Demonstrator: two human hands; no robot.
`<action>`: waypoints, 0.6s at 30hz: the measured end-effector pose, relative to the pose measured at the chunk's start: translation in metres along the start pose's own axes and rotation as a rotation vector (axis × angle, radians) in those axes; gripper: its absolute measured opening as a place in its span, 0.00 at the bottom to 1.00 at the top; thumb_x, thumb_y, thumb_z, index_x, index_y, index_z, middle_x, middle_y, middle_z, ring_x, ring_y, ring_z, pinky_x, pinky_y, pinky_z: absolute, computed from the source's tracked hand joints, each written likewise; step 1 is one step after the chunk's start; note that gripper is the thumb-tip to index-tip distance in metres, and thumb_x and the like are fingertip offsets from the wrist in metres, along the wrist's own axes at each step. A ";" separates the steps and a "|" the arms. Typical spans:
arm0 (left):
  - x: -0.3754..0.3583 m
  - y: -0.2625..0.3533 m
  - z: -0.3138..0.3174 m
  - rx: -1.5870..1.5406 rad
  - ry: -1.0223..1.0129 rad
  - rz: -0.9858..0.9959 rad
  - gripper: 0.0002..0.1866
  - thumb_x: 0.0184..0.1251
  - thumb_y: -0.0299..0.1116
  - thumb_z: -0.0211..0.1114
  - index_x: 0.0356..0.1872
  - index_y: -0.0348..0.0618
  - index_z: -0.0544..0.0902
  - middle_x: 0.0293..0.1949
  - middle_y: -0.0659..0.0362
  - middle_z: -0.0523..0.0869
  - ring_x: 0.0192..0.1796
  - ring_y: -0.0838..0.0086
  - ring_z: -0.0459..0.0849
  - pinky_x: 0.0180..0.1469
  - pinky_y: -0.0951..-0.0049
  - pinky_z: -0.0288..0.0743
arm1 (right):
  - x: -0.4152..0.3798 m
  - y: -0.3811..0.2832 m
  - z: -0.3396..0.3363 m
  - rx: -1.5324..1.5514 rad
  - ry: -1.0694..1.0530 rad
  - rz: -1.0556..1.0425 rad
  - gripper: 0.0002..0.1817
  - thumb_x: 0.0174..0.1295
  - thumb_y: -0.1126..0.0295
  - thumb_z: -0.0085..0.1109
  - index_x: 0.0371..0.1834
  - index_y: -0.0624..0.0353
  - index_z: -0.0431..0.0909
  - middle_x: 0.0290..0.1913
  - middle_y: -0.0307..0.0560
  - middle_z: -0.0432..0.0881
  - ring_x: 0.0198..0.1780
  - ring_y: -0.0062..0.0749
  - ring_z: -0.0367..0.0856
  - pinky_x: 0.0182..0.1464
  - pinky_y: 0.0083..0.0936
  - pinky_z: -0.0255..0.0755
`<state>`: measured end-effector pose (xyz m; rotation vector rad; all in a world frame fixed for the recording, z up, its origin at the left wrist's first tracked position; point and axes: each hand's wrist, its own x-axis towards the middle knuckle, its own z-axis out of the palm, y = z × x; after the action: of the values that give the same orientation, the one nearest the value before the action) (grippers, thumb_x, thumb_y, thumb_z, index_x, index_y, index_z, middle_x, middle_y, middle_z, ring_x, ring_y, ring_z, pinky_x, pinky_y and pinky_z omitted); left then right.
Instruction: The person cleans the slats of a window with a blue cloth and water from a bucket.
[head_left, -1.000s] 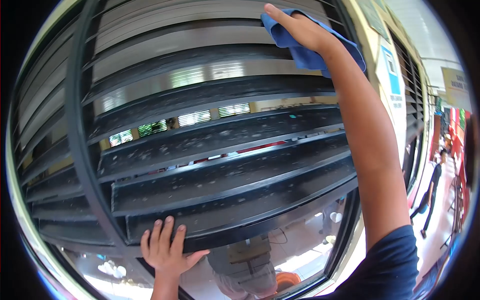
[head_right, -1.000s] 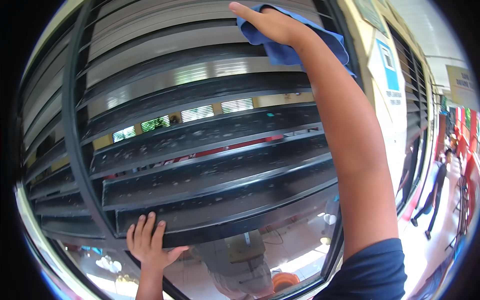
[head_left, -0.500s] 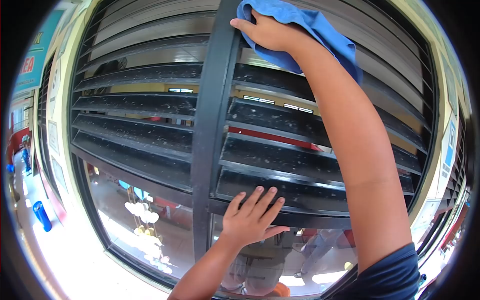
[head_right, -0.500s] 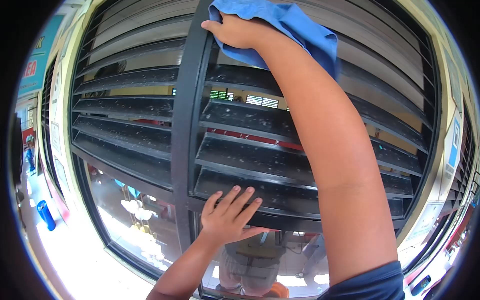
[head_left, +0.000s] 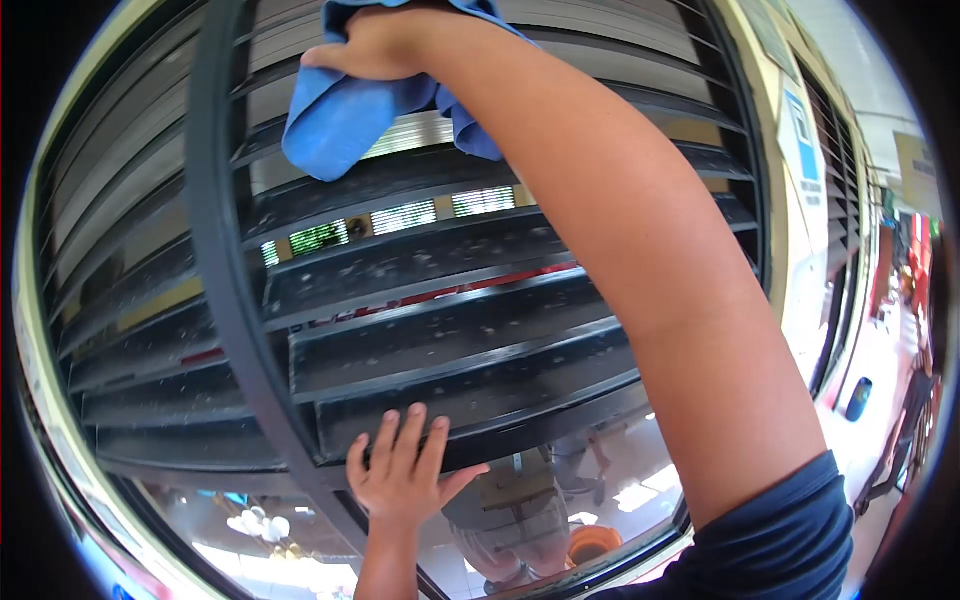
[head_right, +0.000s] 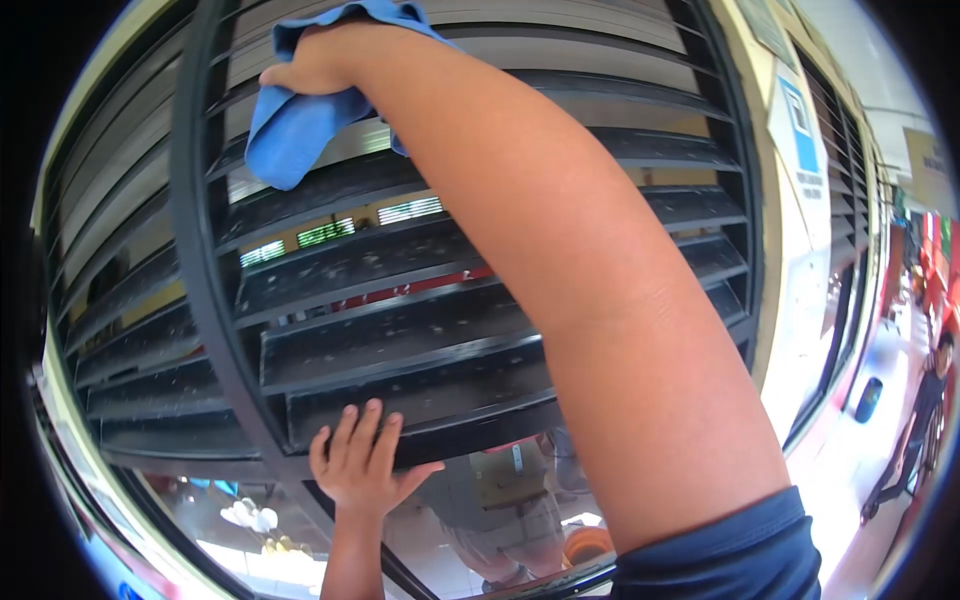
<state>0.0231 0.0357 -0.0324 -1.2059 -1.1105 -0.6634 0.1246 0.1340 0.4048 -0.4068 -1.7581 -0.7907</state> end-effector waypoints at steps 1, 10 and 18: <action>-0.001 0.000 0.000 0.008 -0.002 0.003 0.39 0.63 0.80 0.56 0.52 0.57 0.88 0.60 0.60 0.89 0.65 0.63 0.84 0.74 0.53 0.58 | -0.010 0.022 -0.016 0.031 0.010 0.045 0.41 0.69 0.33 0.50 0.66 0.61 0.80 0.64 0.66 0.82 0.65 0.55 0.81 0.70 0.45 0.70; -0.007 0.005 -0.001 0.034 -0.082 -0.016 0.40 0.67 0.78 0.55 0.57 0.52 0.85 0.62 0.53 0.87 0.67 0.55 0.82 0.73 0.46 0.57 | -0.072 0.376 -0.113 -0.558 -0.234 0.089 0.24 0.71 0.56 0.48 0.51 0.63 0.88 0.54 0.76 0.85 0.60 0.61 0.85 0.59 0.43 0.77; -0.008 0.007 -0.002 0.044 -0.114 -0.040 0.41 0.68 0.77 0.54 0.56 0.47 0.85 0.62 0.48 0.87 0.69 0.51 0.81 0.74 0.43 0.57 | -0.118 0.464 -0.137 -0.419 -0.145 0.377 0.23 0.73 0.54 0.49 0.48 0.59 0.88 0.46 0.62 0.89 0.50 0.53 0.89 0.54 0.45 0.78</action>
<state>0.0271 0.0349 -0.0430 -1.1984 -1.2406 -0.6035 0.5511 0.3856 0.4590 -1.0653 -1.5724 -0.8670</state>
